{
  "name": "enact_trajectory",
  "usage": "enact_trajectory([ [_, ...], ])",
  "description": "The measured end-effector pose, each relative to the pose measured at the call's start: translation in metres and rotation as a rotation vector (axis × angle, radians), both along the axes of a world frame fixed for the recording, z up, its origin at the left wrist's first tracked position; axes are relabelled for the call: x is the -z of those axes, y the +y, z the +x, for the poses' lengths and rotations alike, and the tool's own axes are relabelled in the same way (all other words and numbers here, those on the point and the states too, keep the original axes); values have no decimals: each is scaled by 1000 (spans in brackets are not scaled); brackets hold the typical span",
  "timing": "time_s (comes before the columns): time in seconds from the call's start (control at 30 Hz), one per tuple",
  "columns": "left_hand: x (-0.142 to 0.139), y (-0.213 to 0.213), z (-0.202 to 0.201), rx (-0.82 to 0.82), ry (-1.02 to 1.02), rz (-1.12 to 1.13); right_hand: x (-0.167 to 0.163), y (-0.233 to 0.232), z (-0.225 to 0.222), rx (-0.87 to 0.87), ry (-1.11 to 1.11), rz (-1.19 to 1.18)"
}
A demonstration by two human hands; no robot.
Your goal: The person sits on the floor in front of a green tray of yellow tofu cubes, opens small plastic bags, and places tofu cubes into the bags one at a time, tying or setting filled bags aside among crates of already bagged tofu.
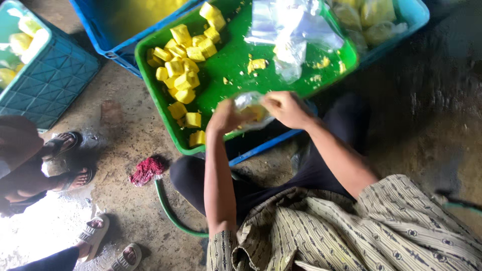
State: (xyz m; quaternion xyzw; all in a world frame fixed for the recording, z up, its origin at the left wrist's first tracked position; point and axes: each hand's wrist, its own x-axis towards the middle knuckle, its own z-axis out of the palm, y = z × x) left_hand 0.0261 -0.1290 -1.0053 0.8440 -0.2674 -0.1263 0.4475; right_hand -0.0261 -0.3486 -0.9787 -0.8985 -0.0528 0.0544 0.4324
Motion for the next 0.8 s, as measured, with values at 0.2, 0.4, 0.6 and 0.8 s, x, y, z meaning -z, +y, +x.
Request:
enact_trajectory([
  [0.2,27,-5,22,134,-97,304,-51,-18,56,-545,-303,256],
  [0.4,27,-7,17,-4,-129,349,-73,81,239,40,-438,355],
  [0.6,-3,10,7,-10,0,62,-76,111,257,-26,-581,-295],
  [0.8,-19,11,-3,18,163,32,-83,96,246,-210,-697,-560],
])
